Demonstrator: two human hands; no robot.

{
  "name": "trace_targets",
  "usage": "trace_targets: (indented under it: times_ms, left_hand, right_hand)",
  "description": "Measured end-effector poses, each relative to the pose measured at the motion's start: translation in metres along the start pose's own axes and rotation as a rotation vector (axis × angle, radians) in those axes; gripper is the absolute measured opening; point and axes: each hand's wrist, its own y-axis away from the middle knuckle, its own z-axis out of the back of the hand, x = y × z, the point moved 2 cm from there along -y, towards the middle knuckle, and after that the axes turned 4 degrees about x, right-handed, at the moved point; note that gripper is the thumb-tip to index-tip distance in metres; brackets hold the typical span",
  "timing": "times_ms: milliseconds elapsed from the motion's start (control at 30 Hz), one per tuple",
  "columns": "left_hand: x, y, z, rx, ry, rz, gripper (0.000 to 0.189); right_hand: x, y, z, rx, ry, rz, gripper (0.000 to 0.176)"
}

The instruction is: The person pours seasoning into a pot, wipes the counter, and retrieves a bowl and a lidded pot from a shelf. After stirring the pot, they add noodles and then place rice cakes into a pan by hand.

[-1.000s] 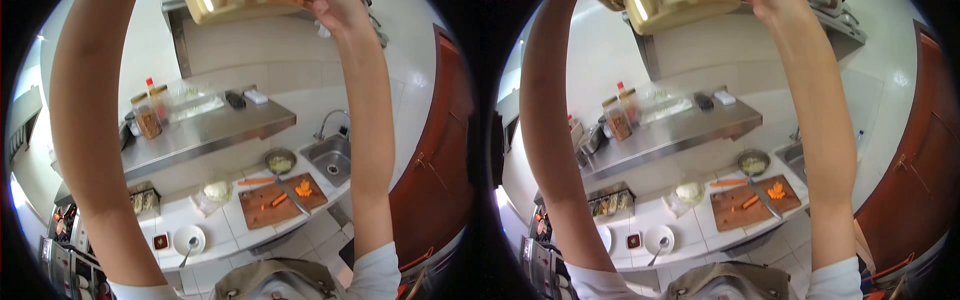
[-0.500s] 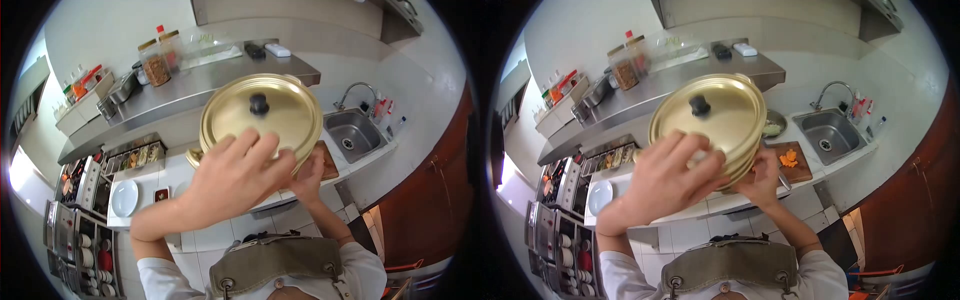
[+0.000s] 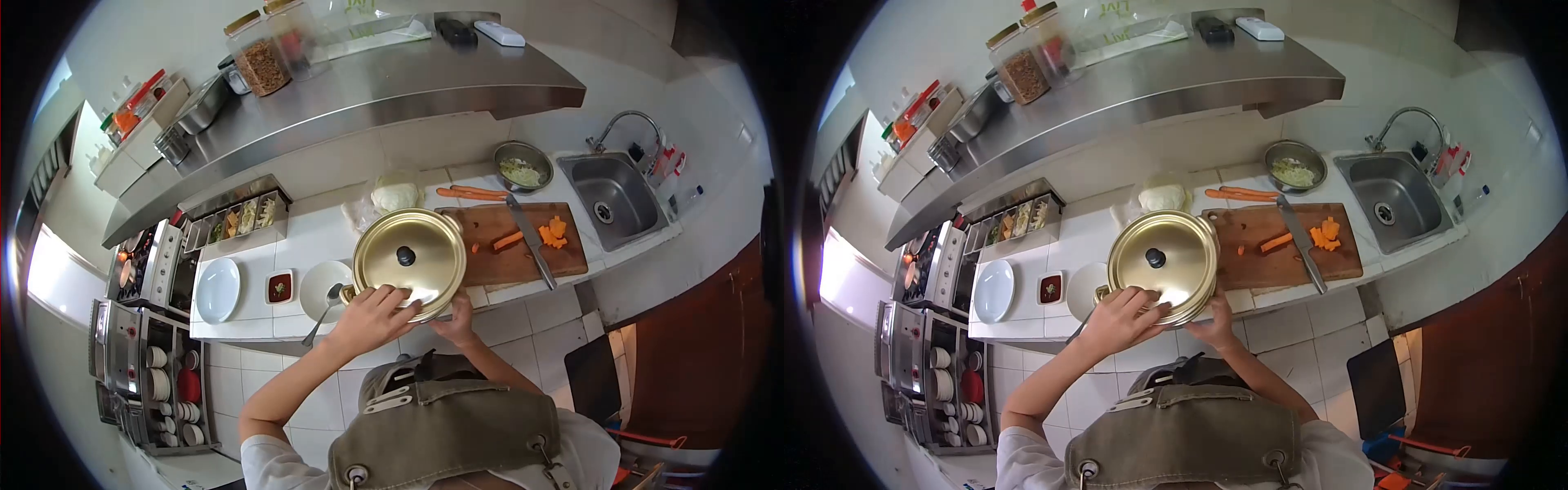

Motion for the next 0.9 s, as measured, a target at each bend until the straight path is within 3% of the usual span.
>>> trace_targets:
  times_ms: [33, 367, 567, 733, 833, 867, 900]
  left_hand:
    - [0.005, 0.005, -0.008, 0.003, 0.021, 0.013, 0.027]
    - [0.034, 0.022, -0.054, 0.030, 0.158, 0.024, 0.026]
    - [0.039, 0.021, -0.063, 0.056, 0.177, -0.002, 0.030]
    - [0.053, 0.009, -0.042, 0.046, 0.387, 0.018, 0.036]
    - [0.096, -0.002, -0.035, -0.136, 0.593, 0.378, 0.031]
    - [0.113, -0.005, -0.040, -0.151, 0.646, 0.514, 0.032]
    - [0.125, -0.006, -0.048, -0.152, 0.653, 0.510, 0.032]
  right_hand:
    - [-0.009, 0.009, -0.009, -0.098, -0.077, 0.016, 0.057]
    - [-0.029, 0.027, -0.033, -0.118, 0.029, -0.023, 0.059]
    - [-0.029, 0.029, -0.038, -0.138, -0.019, -0.250, 0.075]
    - [-0.012, 0.027, -0.022, -0.030, 0.147, -0.346, 0.071]
    - [0.008, 0.013, -0.006, -0.046, 0.376, -0.249, 0.063]
    - [0.002, 0.019, 0.004, -0.147, 0.239, -0.380, 0.057]
    - [0.004, 0.018, 0.009, -0.250, 0.099, -0.506, 0.050]
